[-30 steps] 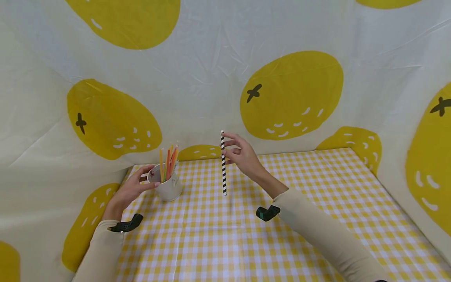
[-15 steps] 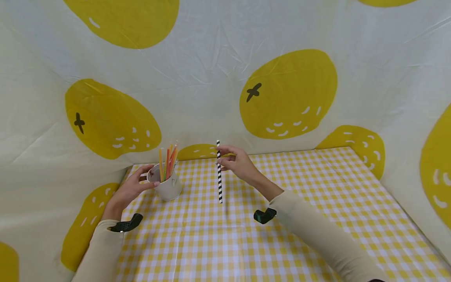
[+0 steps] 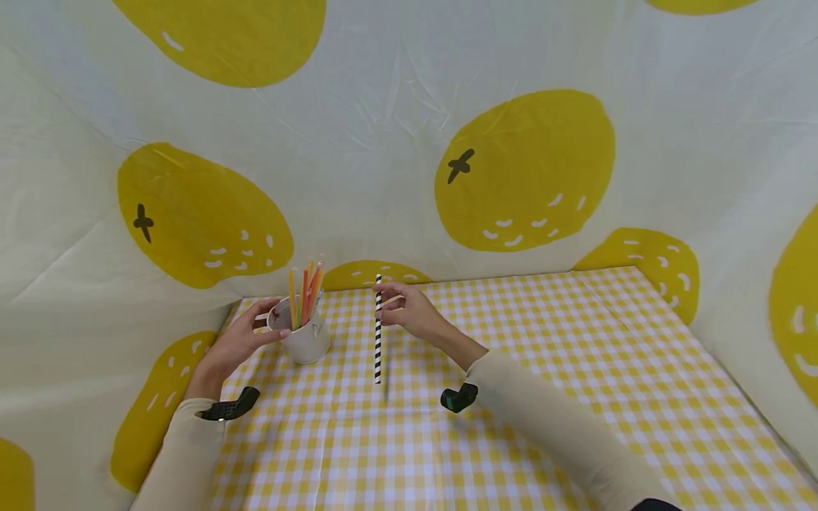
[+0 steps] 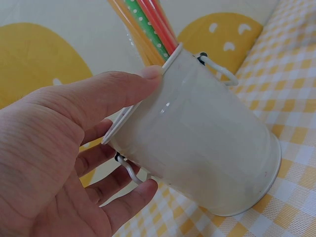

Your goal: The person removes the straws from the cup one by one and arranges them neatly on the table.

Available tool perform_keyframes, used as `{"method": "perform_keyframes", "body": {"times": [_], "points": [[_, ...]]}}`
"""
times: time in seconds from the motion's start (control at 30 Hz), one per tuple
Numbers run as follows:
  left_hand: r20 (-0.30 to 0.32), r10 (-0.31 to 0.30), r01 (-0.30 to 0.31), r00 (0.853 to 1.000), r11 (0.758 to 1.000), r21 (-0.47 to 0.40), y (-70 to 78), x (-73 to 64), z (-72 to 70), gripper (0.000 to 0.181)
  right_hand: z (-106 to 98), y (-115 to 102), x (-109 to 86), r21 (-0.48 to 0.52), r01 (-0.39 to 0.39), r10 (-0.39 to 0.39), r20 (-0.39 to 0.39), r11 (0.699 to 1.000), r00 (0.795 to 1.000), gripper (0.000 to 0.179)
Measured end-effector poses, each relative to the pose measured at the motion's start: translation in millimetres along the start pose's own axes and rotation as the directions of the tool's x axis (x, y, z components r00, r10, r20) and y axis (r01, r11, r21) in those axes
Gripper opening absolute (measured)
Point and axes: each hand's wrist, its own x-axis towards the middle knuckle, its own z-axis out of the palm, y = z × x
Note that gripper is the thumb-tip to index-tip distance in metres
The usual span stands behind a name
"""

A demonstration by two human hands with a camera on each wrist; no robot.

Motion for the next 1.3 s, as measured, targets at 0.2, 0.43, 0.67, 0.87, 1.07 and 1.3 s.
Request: {"method": "perform_keyframes", "body": {"times": [0.2,0.43,0.67,0.87,1.07,1.3], "points": [[-0.002,-0.003,0.003,1.000,1.000,-0.004,-0.1,-0.1,-0.2,0.086,14.9,11.8,7.6,-0.029,-0.027,0.028,0.023,0.999,0.999,0.052],[-0.012,-0.004,0.004,1.000,1.000,-0.010,0.7,-0.1,1.3,0.085,31.9,22.7,17.1,-0.060,-0.056,0.059,0.040,0.997,0.997,0.049],[-0.011,-0.006,0.006,1.000,1.000,-0.025,-2.0,0.7,1.7,0.085,48.4,33.6,24.2,-0.122,-0.046,0.055,0.068,0.991,0.996,0.047],[-0.011,-0.003,0.003,1.000,0.999,-0.032,-3.2,1.2,1.2,0.084,63.8,40.0,30.1,-0.186,-0.052,0.068,0.077,0.981,0.995,0.047],[-0.011,-0.003,0.003,1.000,0.999,-0.041,-1.0,0.0,1.5,0.085,76.8,47.2,33.9,-0.220,-0.079,0.099,0.081,0.972,0.992,0.047],[-0.008,-0.015,0.014,1.000,0.999,-0.029,-1.6,0.4,1.0,0.086,84.5,53.6,36.3,-0.339,-0.073,0.107,0.082,0.938,0.991,0.045]]}}
